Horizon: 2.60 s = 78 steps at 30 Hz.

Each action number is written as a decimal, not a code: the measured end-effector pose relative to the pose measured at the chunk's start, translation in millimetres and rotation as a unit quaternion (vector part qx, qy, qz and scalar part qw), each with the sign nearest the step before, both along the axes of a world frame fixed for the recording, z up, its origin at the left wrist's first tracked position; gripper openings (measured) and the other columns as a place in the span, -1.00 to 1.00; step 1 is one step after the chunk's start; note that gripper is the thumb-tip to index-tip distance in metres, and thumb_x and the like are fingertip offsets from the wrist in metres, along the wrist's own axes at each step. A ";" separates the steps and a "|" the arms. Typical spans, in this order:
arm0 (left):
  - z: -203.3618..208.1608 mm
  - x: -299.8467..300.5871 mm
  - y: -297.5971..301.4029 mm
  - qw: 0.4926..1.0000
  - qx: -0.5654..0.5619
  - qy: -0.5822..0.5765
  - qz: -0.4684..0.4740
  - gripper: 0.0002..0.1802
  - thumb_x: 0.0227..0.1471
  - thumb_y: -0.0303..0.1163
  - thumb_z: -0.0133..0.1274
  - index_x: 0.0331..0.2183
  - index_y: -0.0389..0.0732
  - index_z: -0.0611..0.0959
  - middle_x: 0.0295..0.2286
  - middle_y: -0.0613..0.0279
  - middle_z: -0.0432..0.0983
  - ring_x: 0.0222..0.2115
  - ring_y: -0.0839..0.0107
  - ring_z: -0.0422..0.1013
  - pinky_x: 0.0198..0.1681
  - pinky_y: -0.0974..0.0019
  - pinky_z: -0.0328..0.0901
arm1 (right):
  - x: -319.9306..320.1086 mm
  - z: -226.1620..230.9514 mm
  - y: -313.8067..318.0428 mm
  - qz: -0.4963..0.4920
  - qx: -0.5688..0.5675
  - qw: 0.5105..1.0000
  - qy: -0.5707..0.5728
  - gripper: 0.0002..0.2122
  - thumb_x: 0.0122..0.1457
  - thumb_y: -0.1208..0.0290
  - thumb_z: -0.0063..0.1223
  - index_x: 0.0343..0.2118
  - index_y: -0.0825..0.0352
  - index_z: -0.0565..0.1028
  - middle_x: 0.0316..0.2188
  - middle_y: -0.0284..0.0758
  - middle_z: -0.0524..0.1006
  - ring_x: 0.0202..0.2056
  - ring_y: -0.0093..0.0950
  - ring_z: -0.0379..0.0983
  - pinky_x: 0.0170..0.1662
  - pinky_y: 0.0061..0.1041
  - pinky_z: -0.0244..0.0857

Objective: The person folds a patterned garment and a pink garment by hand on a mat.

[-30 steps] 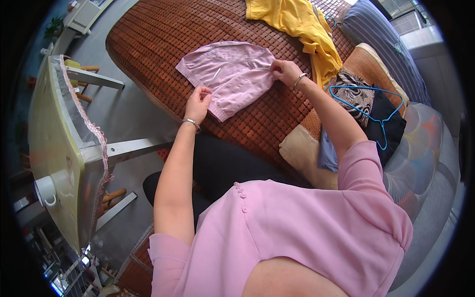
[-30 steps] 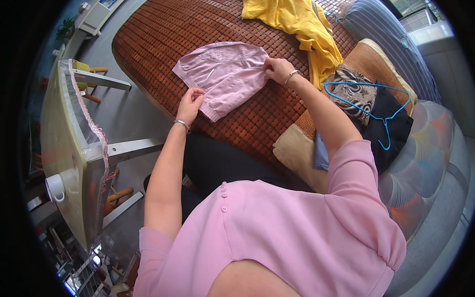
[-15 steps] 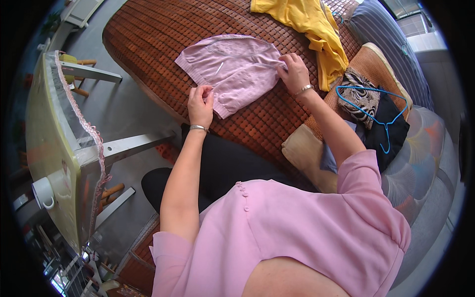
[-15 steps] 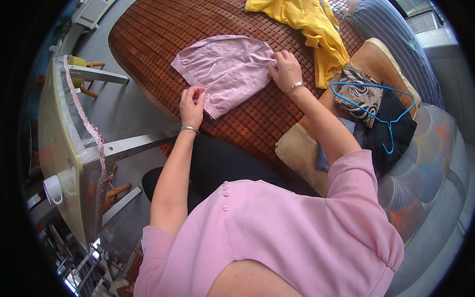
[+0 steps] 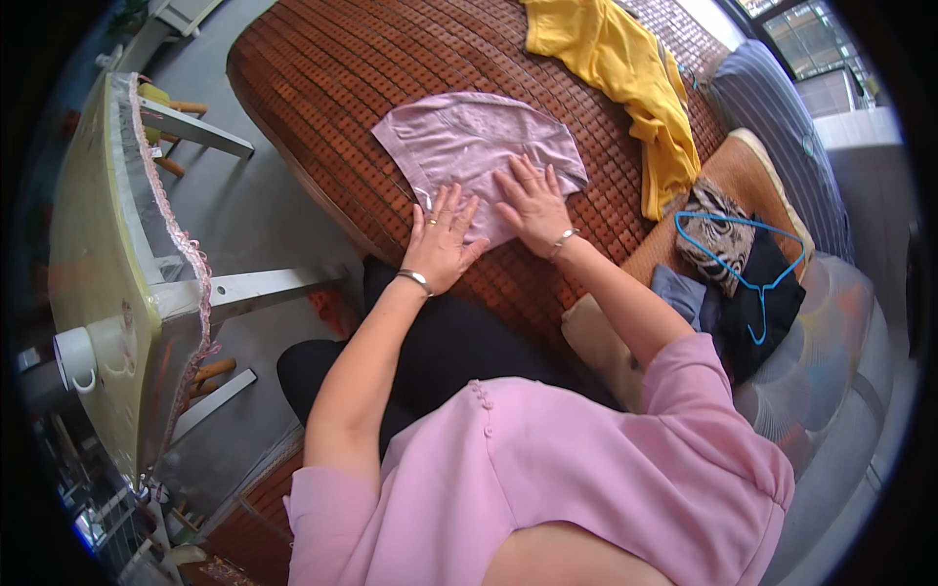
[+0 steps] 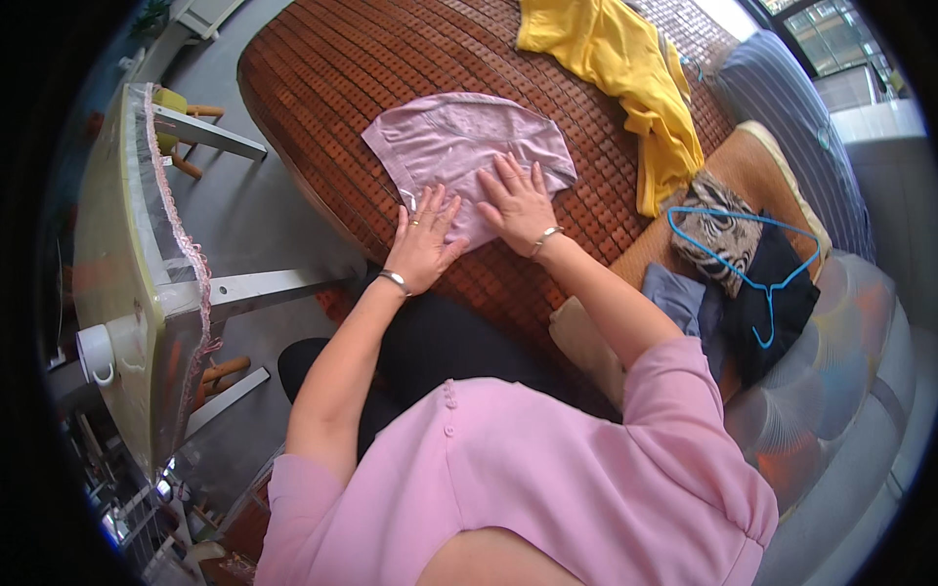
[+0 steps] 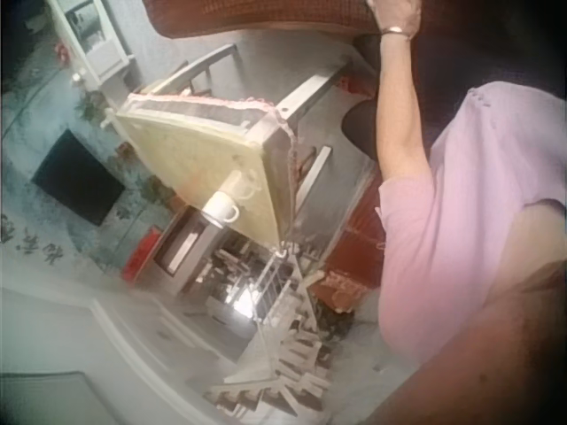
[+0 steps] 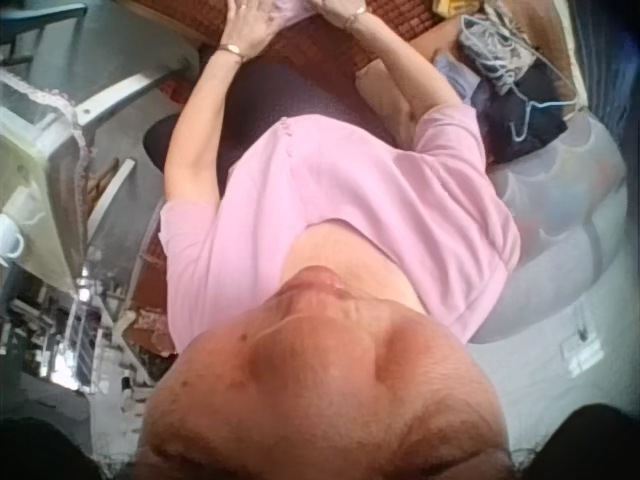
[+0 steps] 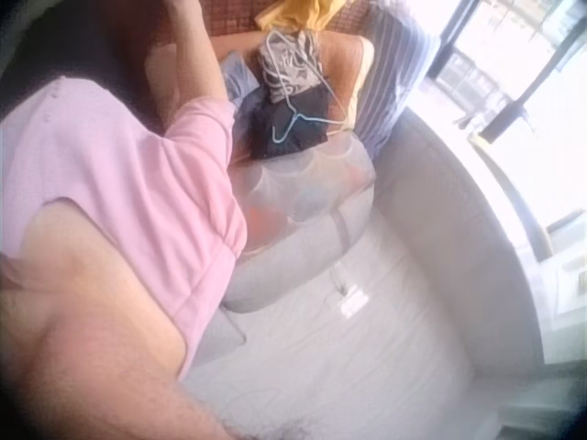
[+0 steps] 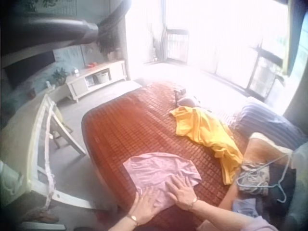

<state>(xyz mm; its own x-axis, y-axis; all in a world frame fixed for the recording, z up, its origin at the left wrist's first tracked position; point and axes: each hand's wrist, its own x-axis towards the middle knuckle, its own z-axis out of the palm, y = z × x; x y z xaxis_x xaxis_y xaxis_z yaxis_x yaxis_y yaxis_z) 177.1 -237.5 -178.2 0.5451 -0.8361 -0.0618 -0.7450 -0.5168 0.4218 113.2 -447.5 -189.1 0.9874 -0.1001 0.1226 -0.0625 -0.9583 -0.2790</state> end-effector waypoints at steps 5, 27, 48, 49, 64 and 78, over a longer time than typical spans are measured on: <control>24.9 105.2 11.9 0.952 -0.151 -0.091 0.251 -0.70 0.04 -0.28 0.00 -0.20 -0.24 0.55 -0.27 0.04 0.47 -0.22 0.07 0.35 -0.08 0.12 0.23 | 74.6 34.7 -62.4 -0.147 0.136 0.973 -0.113 -0.79 0.13 0.25 0.00 -0.29 0.25 0.55 -0.34 -0.28 0.55 -0.22 -0.33 0.45 -0.12 -0.34 0.32; 37.1 35.0 20.3 0.961 -0.227 -0.066 0.142 -0.84 -0.19 -0.53 0.14 -0.42 -0.15 0.61 -0.44 0.22 0.33 -0.34 0.21 0.30 -0.25 0.20 0.27 | 57.7 40.4 -67.3 0.045 0.079 0.991 -0.097 -0.96 -0.04 0.48 0.08 -0.50 0.18 0.50 -0.46 -0.37 0.43 -0.31 -0.36 0.37 -0.21 -0.41 0.33; -14.6 2.5 -29.8 0.970 -0.028 -0.160 0.182 -0.29 0.09 -0.01 -0.13 0.19 -0.12 0.16 0.23 -0.01 -0.13 0.25 0.00 -0.22 0.17 -0.29 -0.19 | 47.9 -5.2 15.0 -0.070 -0.024 0.997 0.011 -0.41 0.17 -0.08 -0.37 0.24 0.06 0.10 0.30 -0.28 -0.08 0.33 -0.36 -0.32 0.30 -0.08 -0.60; -19.4 5.6 -31.4 0.966 -0.028 -0.183 0.181 -0.27 0.09 0.01 -0.13 0.20 -0.09 0.14 0.23 -0.03 -0.13 0.25 0.00 -0.22 0.17 -0.29 -0.18 | 48.2 -5.0 16.2 -0.074 -0.033 0.997 0.005 -0.40 0.17 -0.09 -0.37 0.25 0.05 0.09 0.30 -0.28 -0.09 0.33 -0.36 -0.32 0.30 -0.09 -0.61; 7.2 48.3 25.3 0.991 0.046 -0.113 0.053 -0.24 0.06 0.04 -0.08 0.22 0.03 0.09 0.23 0.10 -0.13 0.25 0.08 -0.20 0.22 -0.14 -0.17 | -22.3 16.9 32.6 -0.092 0.048 0.995 0.009 -0.46 0.21 -0.01 -0.29 0.24 0.04 0.11 0.28 -0.25 -0.03 0.32 -0.37 -0.23 0.32 -0.24 -0.53; 11.8 17.7 1.1 0.846 0.021 0.098 0.524 -0.49 -0.17 -0.03 0.17 -0.29 -0.26 0.54 -0.23 -0.02 0.45 -0.16 0.12 0.40 -0.09 0.13 0.32 | -15.4 -5.0 94.7 0.067 0.036 0.997 -0.001 -0.49 0.20 0.16 -0.20 0.20 0.20 0.16 0.26 -0.22 0.01 0.30 -0.31 -0.19 0.32 -0.23 -0.36</control>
